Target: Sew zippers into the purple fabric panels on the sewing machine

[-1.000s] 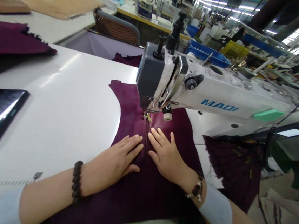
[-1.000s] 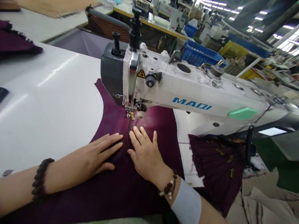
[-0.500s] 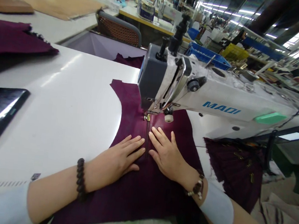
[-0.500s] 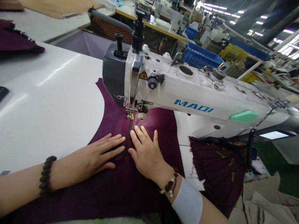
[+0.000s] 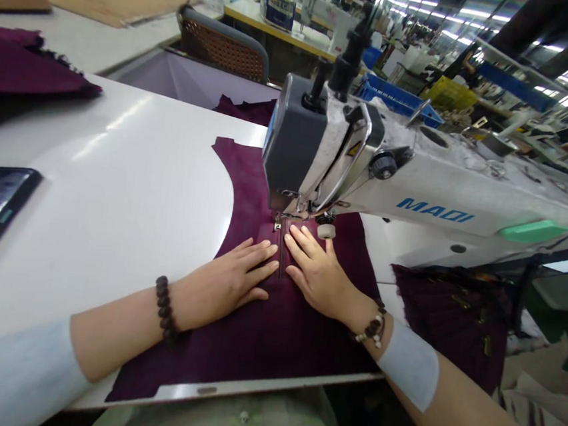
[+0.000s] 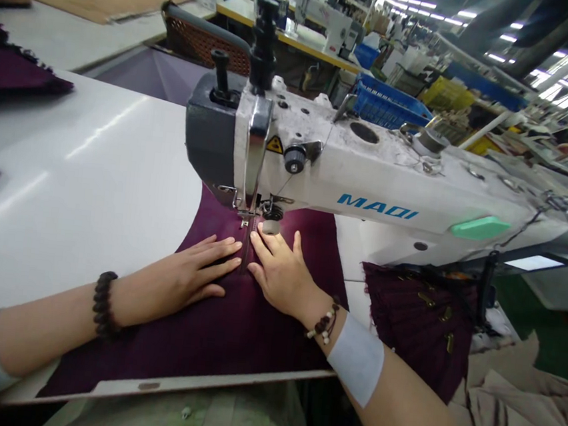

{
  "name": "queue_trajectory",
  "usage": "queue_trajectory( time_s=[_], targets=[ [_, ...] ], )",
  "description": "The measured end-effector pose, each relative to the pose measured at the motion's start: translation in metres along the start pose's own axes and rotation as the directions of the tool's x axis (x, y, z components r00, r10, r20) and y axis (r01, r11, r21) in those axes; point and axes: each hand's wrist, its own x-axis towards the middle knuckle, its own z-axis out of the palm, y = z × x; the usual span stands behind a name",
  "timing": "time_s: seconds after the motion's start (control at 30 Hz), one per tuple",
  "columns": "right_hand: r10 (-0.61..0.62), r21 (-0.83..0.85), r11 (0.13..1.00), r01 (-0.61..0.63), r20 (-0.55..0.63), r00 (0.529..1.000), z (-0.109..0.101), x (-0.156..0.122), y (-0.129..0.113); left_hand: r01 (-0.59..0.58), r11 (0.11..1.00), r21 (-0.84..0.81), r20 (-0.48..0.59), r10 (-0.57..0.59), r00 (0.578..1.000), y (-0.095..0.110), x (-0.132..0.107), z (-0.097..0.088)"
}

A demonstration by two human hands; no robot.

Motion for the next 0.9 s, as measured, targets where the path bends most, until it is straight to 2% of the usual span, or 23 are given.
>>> queue_trajectory(
  time_s=[0.5, 0.6, 0.7, 0.8, 0.9],
  targets=[
    [-0.044, 0.054, 0.998, 0.044, -0.006, 0.999, -0.005, 0.034, 0.022, -0.042, 0.999, -0.028, -0.014, 0.042, 0.999, -0.035, 0.022, -0.002],
    [-0.030, 0.027, 0.999, 0.030, -0.006, 1.000, -0.008, 0.034, 0.016, -0.022, 1.000, -0.012, 0.006, 0.022, 1.000, -0.028, 0.022, -0.003],
    [0.063, -0.012, 0.998, -0.063, -0.033, 0.997, -0.009, 0.030, 0.005, 0.056, 0.998, 0.033, 0.011, -0.057, 0.998, -0.011, 0.018, -0.005],
    [0.085, 0.040, 0.996, -0.084, -0.031, 0.996, -0.007, 0.024, 0.001, 0.089, 0.995, 0.044, 0.011, -0.090, 0.996, 0.000, 0.012, -0.004],
    [0.066, 0.106, 0.992, -0.061, -0.039, 0.997, -0.003, 0.021, 0.004, 0.081, 0.996, 0.032, 0.028, -0.081, 0.996, 0.000, 0.009, -0.002]
  ],
)
